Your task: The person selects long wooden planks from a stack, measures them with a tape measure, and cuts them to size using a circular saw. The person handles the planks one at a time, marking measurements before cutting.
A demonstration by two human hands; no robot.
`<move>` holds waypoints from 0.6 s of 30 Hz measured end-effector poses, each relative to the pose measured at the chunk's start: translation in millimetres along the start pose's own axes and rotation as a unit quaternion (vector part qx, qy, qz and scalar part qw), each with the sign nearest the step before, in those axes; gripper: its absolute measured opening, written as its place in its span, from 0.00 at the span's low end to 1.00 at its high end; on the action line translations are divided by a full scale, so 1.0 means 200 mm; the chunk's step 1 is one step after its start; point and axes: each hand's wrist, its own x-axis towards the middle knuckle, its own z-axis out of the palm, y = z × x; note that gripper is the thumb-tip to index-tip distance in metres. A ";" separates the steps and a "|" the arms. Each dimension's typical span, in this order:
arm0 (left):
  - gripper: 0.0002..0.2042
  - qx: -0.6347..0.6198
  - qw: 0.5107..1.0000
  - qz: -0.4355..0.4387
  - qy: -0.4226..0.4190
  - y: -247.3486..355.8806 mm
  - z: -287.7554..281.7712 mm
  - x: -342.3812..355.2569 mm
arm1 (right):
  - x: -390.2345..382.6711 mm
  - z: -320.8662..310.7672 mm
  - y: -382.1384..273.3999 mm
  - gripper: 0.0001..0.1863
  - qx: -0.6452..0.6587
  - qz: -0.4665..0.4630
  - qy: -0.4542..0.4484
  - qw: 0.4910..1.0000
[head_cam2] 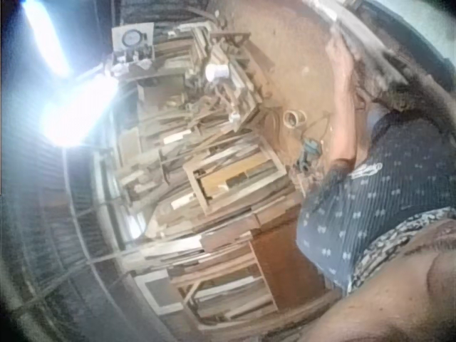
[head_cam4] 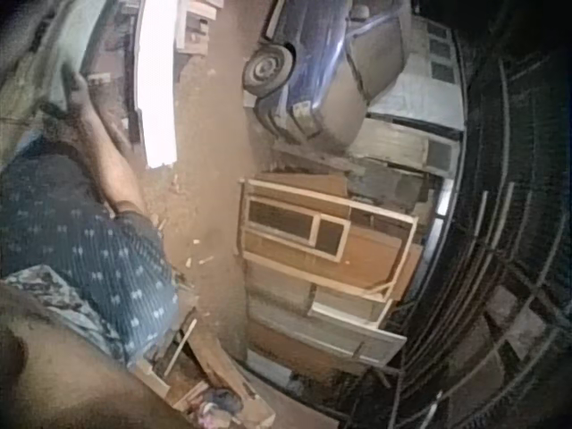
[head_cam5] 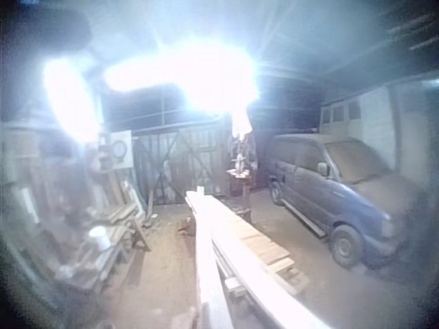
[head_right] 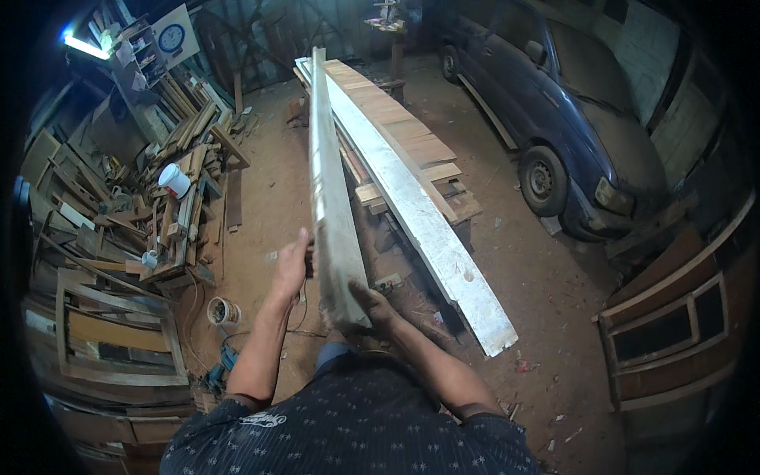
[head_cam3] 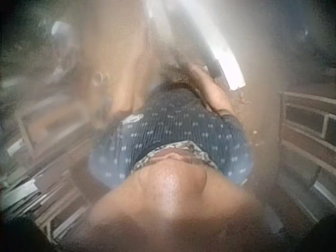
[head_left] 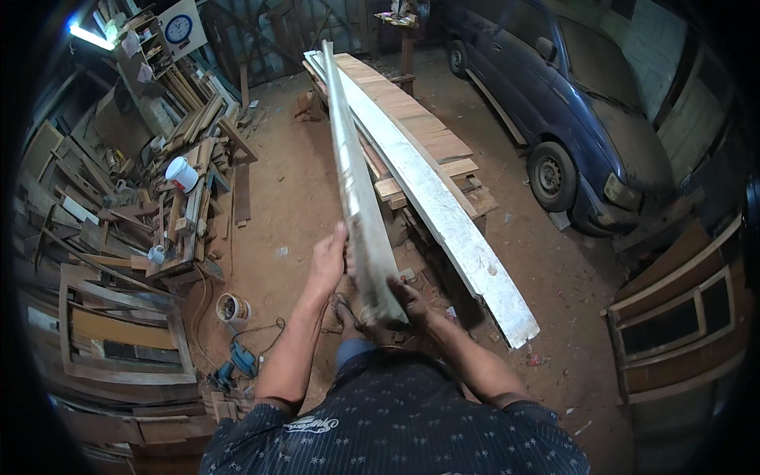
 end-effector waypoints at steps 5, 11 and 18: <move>0.33 -0.018 0.992 0.093 0.080 -0.15 0.19 0.17 | 0.10 -0.09 0.20 0.34 0.266 -0.033 -0.191 0.944; 0.40 -0.368 0.899 -0.052 -0.230 -0.25 0.32 0.29 | 0.15 0.00 0.07 0.31 0.213 -0.085 -0.276 0.933; 0.44 -0.383 0.892 -0.016 -0.240 0.28 0.23 0.25 | -0.06 0.63 -0.53 0.30 0.048 -0.094 -0.110 0.988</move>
